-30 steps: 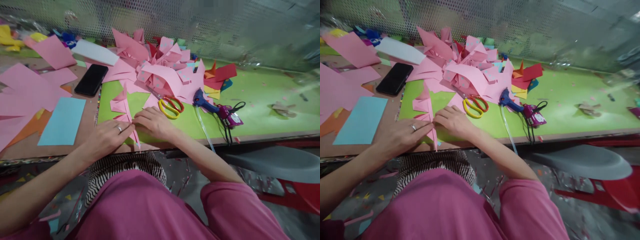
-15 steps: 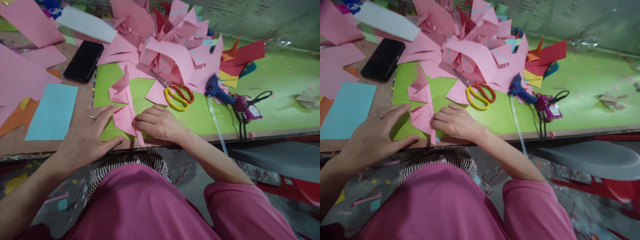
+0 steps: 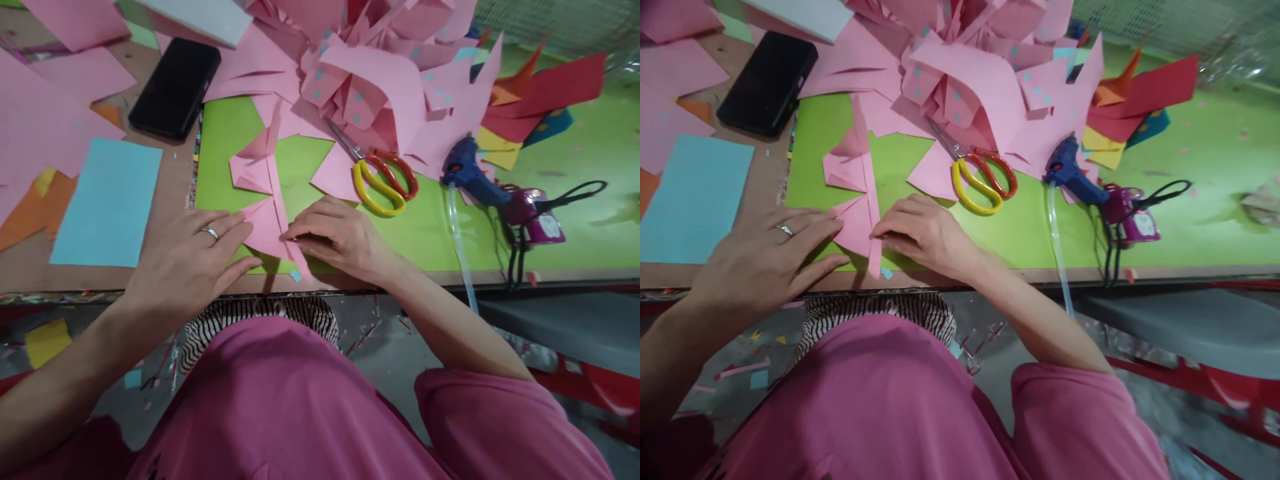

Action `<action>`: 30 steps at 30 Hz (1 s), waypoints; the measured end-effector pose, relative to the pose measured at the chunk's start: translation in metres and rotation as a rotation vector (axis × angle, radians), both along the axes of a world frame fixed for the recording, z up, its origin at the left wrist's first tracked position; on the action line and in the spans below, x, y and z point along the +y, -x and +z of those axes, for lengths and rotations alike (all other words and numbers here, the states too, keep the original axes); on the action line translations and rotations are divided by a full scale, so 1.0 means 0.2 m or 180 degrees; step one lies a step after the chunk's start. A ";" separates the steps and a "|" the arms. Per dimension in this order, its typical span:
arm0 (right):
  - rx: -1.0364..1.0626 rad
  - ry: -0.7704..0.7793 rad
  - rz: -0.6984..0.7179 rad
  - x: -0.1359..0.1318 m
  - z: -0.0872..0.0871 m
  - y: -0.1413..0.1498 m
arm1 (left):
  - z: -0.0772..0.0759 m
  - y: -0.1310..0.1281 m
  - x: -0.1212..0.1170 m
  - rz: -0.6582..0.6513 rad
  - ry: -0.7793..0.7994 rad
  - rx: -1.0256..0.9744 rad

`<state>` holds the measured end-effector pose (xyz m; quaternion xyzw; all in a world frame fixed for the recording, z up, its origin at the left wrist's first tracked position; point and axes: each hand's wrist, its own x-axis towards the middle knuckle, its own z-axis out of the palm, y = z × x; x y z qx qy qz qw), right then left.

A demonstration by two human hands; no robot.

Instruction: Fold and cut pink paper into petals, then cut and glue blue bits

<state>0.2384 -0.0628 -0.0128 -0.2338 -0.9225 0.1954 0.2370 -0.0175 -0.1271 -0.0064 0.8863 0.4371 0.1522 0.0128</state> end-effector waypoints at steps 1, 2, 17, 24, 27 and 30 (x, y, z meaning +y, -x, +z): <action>-0.0015 -0.0033 0.0021 0.00 0.00 0.00 | 0.00 0.00 0.00 0.0026 0.0004 0.0011; -0.0040 -0.0090 0.0050 0.00 0.00 0.00 | 0.00 -0.01 0.00 0.0065 -0.0028 0.0014; -0.0301 0.0844 -0.1233 -0.06 0.07 0.10 | 0.02 -0.02 0.00 0.0092 -0.0523 0.0153; -0.0195 0.0695 -0.1122 -0.06 0.05 0.11 | 0.02 -0.01 -0.04 -0.0078 -0.0531 0.0523; -0.0313 0.0491 -0.1149 -0.08 0.04 0.10 | 0.01 -0.02 -0.05 -0.0025 -0.0597 0.0578; -0.0432 0.0380 -0.1190 -0.09 0.03 0.10 | 0.01 -0.02 -0.05 -0.0004 -0.0443 0.0568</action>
